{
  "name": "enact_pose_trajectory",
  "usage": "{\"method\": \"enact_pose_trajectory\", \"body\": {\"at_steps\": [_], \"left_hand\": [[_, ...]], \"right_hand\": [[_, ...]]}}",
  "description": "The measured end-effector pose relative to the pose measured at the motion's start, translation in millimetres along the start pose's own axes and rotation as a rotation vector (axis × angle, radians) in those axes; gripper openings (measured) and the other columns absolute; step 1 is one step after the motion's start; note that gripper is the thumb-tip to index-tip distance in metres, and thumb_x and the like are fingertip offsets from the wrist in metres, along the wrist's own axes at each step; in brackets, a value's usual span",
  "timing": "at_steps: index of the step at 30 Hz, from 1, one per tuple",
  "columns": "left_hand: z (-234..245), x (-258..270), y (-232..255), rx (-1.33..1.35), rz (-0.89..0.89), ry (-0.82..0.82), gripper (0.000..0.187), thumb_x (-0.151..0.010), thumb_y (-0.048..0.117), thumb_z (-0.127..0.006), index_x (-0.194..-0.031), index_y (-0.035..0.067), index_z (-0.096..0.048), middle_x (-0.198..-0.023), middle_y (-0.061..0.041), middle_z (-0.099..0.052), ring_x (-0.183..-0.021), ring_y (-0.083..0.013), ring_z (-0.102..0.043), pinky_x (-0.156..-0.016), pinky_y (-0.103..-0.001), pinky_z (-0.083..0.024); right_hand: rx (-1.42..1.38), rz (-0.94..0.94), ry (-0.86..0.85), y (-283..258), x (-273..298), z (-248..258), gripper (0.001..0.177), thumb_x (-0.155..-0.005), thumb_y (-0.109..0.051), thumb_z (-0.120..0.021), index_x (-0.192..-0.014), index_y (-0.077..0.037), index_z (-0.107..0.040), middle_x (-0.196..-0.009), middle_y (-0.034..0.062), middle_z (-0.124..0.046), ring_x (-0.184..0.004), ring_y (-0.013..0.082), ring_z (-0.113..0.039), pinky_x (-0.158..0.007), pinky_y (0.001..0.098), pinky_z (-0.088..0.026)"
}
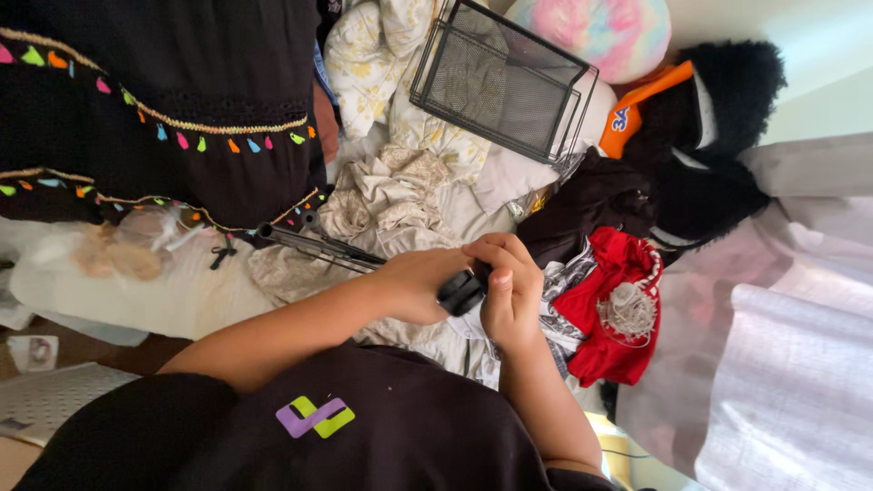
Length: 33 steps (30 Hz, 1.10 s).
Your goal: The person assembles a black wire mesh storage rack by connecting metal frame pieces and inserting a mesh basket. They attach small black plastic feet to the frame legs and place the basket into the frame.
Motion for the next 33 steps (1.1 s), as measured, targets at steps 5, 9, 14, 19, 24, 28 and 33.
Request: {"method": "enact_pose_trajectory", "body": {"at_steps": [5, 9, 14, 19, 24, 28, 33], "left_hand": [[-24, -13, -2, 0.339, -0.124, -0.141, 0.023, -0.075, 0.019, -0.074, -0.09, 0.007, -0.061, -0.084, -0.013, -0.071, -0.08, -0.033, -0.068, -0.07, -0.042, -0.053], [-42, -17, -13, 0.36, -0.211, -0.144, 0.011, -0.076, 0.014, -0.07, -0.08, 0.005, -0.064, -0.076, -0.012, -0.07, -0.074, -0.0303, -0.068, -0.066, -0.04, -0.053], [-57, -11, -23, 0.504, -0.296, -0.218, 0.011, -0.074, 0.011, -0.066, -0.083, 0.005, -0.063, -0.077, -0.009, -0.067, -0.071, -0.0253, -0.066, -0.065, -0.037, -0.053], [-55, 13, 7, 0.6, -0.685, -0.26, 0.024, -0.072, 0.014, -0.074, -0.091, 0.004, -0.064, -0.09, -0.012, -0.067, -0.08, -0.0292, -0.065, -0.073, -0.037, -0.052], [-56, 17, 4, 0.446, -0.511, -0.213, 0.032, -0.07, 0.016, -0.073, -0.098, 0.004, -0.065, -0.099, -0.014, -0.071, -0.095, -0.0303, -0.07, -0.082, -0.037, -0.054], [-49, 14, 1, 0.439, -0.437, -0.255, 0.028, -0.071, 0.015, -0.074, -0.095, 0.003, -0.065, -0.098, -0.015, -0.072, -0.096, -0.0299, -0.071, -0.083, -0.037, -0.054], [-31, 11, 8, 0.531, -0.52, -0.177, 0.042, -0.072, 0.012, -0.072, -0.111, 0.003, -0.061, -0.11, -0.015, -0.07, -0.108, -0.0308, -0.07, -0.094, -0.038, -0.053]], "right_hand": [[0.115, 0.018, -0.01, -5, 3, -1, 0.053, -0.113, -0.043, -0.04, -0.111, 0.0, -0.071, -0.102, 0.0155, -0.067, -0.089, 0.0261, -0.068, -0.079, 0.0339, -0.053], [0.289, -0.134, -0.034, -6, 2, -2, 0.031, -0.107, -0.03, -0.054, -0.112, -0.007, -0.075, -0.095, 0.0113, -0.068, -0.08, 0.0258, -0.069, -0.073, 0.0349, -0.055], [0.655, -0.235, -0.108, -18, 4, -3, 0.026, -0.094, -0.031, -0.07, -0.112, -0.013, -0.075, -0.091, 0.0106, -0.07, -0.076, 0.0328, -0.07, -0.065, 0.0422, -0.054], [0.732, -0.323, -0.348, -18, 16, -11, 0.037, -0.079, -0.032, -0.079, -0.11, -0.011, -0.072, -0.089, 0.0133, -0.069, -0.073, 0.0377, -0.069, -0.061, 0.0485, -0.053], [0.433, -0.205, -0.424, -30, 31, -18, 0.016, -0.078, -0.011, -0.074, -0.092, -0.009, -0.068, -0.091, 0.0114, -0.068, -0.078, 0.0369, -0.069, -0.067, 0.045, -0.056], [0.329, -0.148, -0.323, -30, 31, -16, 0.017, -0.074, -0.001, -0.07, -0.089, -0.009, -0.067, -0.088, 0.0102, -0.067, -0.077, 0.0336, -0.07, -0.067, 0.0391, -0.056], [0.229, -0.155, -0.148, -27, 25, -11, 0.022, -0.078, 0.0, -0.077, -0.093, -0.006, -0.062, -0.088, 0.0099, -0.069, -0.077, 0.0273, -0.073, -0.068, 0.0333, -0.057]]}}
Point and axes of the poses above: each hand's wrist, its own x-axis away from the middle knuckle, its own z-axis out of the back of the hand, y = z × x, the point moved 8 cm from there along -x, towards the middle knuckle
